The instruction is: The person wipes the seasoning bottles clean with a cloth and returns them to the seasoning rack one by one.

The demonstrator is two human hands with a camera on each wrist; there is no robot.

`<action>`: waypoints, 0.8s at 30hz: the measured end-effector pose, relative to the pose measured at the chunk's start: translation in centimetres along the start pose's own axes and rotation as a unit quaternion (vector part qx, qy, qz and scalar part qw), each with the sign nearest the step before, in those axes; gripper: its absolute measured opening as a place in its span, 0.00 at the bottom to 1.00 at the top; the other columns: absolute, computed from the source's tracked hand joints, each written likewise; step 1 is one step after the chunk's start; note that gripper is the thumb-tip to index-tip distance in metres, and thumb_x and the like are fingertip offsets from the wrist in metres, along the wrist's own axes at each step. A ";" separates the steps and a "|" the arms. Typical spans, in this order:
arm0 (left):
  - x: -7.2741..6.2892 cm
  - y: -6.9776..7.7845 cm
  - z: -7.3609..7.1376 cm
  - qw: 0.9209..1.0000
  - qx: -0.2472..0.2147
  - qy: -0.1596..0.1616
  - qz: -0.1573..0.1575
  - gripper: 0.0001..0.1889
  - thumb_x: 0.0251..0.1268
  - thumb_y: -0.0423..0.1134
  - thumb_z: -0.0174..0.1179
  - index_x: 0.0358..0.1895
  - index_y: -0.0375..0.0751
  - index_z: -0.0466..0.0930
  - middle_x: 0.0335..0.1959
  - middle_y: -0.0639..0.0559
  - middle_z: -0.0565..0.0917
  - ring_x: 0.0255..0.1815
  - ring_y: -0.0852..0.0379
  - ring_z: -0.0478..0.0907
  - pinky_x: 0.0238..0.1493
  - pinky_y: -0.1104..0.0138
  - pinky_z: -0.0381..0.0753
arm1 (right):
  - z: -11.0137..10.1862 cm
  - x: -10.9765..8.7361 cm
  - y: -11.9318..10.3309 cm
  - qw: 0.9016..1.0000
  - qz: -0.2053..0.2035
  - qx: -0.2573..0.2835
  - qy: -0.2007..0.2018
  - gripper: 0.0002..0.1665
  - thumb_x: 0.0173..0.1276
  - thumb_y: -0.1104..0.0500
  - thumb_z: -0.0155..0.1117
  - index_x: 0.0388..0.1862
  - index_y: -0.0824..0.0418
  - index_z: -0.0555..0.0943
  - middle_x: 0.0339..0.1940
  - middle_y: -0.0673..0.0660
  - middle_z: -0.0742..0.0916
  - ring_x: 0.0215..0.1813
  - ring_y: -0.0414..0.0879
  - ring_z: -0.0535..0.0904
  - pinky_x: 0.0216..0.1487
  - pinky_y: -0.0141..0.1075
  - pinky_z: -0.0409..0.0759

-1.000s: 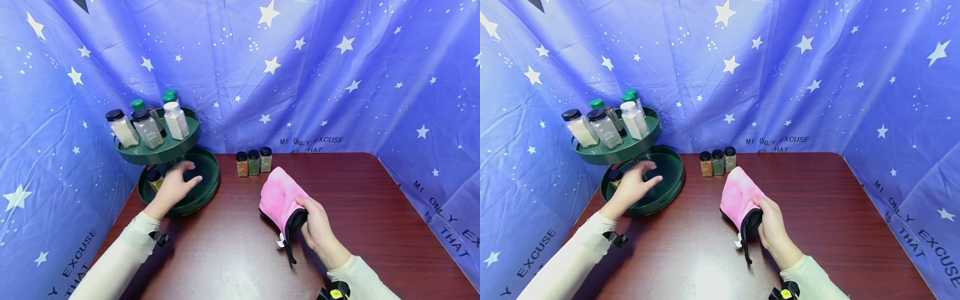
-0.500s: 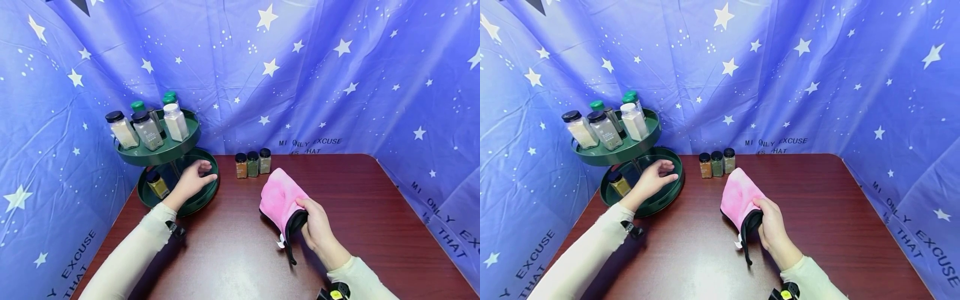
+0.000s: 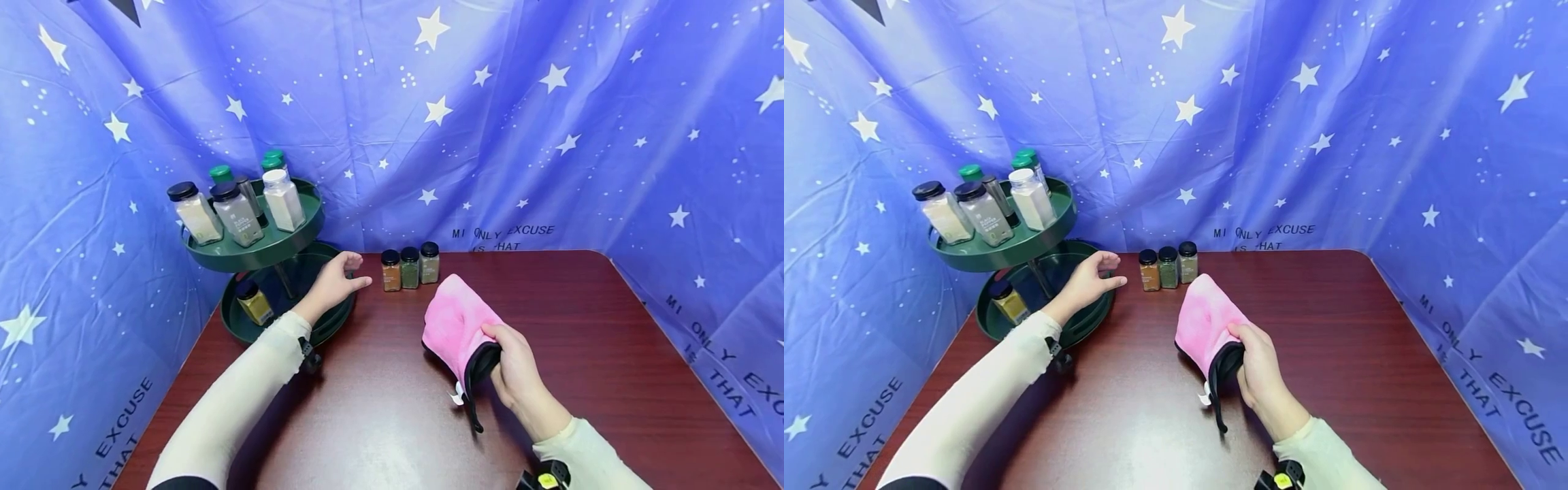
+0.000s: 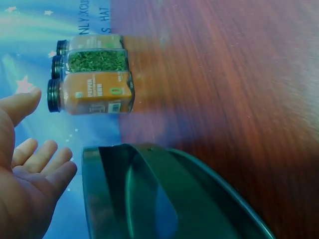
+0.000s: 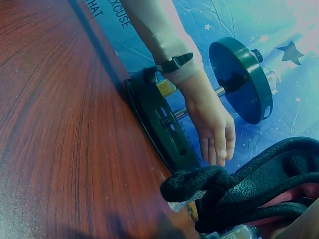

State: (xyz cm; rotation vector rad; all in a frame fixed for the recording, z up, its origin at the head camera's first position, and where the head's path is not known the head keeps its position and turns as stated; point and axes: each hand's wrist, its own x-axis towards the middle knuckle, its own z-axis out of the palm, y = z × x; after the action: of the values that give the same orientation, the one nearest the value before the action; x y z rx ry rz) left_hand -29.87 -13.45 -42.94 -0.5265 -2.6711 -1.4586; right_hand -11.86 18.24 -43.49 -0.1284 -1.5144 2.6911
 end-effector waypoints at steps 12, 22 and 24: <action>2.8 0.8 1.3 0.997 0.067 -0.036 -0.012 0.35 0.60 0.42 0.75 0.67 0.33 0.71 0.65 0.40 0.79 0.68 0.44 0.76 0.71 0.52 0.70 | 0.0 0.0 0.2 1.000 0.002 0.007 -0.002 0.25 0.76 0.70 0.45 0.22 0.57 0.81 0.28 0.47 0.84 0.34 0.37 0.81 0.39 0.30 0.81; 3.8 1.0 2.4 0.994 0.094 -0.061 -0.008 0.37 0.59 0.40 0.75 0.70 0.34 0.69 0.65 0.39 0.79 0.68 0.44 0.75 0.71 0.52 0.70 | 0.0 -0.1 0.3 1.000 -0.003 0.003 0.000 0.25 0.75 0.70 0.45 0.21 0.57 0.80 0.27 0.47 0.82 0.33 0.37 0.80 0.38 0.30 0.81; 3.9 0.9 2.7 0.993 0.100 -0.063 -0.010 0.37 0.59 0.40 0.75 0.70 0.35 0.69 0.65 0.39 0.79 0.67 0.43 0.75 0.71 0.52 0.71 | 0.0 -0.1 0.3 1.000 0.000 0.003 -0.002 0.25 0.75 0.70 0.45 0.21 0.57 0.81 0.26 0.47 0.82 0.32 0.37 0.80 0.37 0.30 0.80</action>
State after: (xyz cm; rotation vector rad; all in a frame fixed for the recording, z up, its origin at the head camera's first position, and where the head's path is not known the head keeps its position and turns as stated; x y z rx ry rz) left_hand -32.92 -9.74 -42.89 -0.5955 -2.8859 -1.1804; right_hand -11.78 18.06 -43.76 -0.1233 -1.5072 2.6968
